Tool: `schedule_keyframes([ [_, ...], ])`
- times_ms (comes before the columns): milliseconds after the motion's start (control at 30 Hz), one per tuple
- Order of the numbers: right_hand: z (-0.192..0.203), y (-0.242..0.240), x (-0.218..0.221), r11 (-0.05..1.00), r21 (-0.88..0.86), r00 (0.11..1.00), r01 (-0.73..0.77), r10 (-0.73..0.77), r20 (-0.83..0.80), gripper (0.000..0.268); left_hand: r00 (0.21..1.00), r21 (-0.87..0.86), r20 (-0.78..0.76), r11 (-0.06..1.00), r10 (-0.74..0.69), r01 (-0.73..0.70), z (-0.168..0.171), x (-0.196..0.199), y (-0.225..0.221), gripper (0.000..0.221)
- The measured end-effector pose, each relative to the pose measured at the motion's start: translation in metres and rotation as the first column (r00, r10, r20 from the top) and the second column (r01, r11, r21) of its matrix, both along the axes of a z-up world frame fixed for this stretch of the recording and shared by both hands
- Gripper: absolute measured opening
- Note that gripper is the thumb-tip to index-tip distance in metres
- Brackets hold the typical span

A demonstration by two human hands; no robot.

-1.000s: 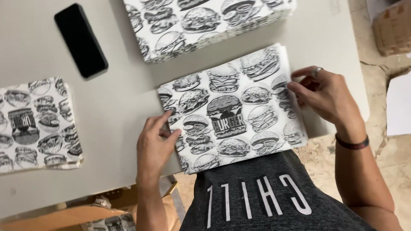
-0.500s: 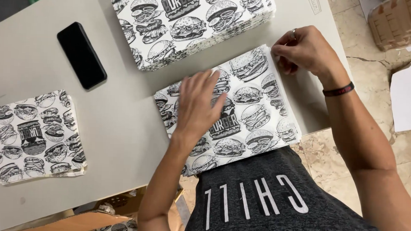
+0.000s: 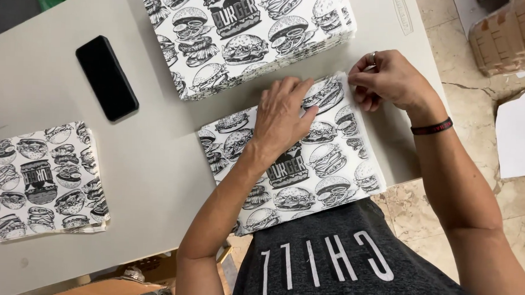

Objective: Sorting and counting printed paper sheets from a stack on a table.

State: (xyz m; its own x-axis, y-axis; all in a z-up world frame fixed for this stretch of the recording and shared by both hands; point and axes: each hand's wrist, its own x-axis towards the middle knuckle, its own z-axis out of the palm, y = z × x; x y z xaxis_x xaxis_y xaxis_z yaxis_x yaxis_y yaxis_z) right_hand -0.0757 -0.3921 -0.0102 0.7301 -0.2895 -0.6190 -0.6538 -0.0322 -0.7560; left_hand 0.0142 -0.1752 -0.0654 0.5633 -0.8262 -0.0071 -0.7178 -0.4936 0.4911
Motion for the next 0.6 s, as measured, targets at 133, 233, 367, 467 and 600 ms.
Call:
schedule_keyframes([
  [133, -0.006, 0.0, -0.007, 1.0, 0.0, 0.992, -0.027, 0.027, 0.122, 0.011, 0.994, -0.108, 0.056, 0.989, -0.091, 0.097, -0.002, 0.0, -0.005, 0.06],
  [233, -0.008, 0.001, -0.016, 0.999, 0.045, 0.975, -0.025, 0.015, 0.22, 0.009, 0.988, -0.173, 0.075, 0.974, -0.135, 0.147, -0.003, -0.002, -0.01, 0.061],
  [367, -0.014, 0.007, -0.022, 0.996, 0.082, 0.922, 0.018, -0.048, 0.385, 0.011, 0.991, -0.247, 0.056, 0.96, -0.123, 0.133, -0.004, -0.003, -0.011, 0.055],
  [467, -0.018, 0.006, -0.024, 0.998, -0.07, 0.937, 0.004, 0.021, 0.349, 0.009, 0.994, -0.283, 0.005, 0.953, -0.11, 0.106, 0.008, -0.004, -0.005, 0.044],
  [600, -0.012, 0.009, -0.026, 0.993, -0.119, 0.929, -0.021, 0.064, 0.364, 0.007, 0.994, -0.31, -0.012, 0.945, -0.111, 0.102, 0.008, -0.005, -0.004, 0.042],
])
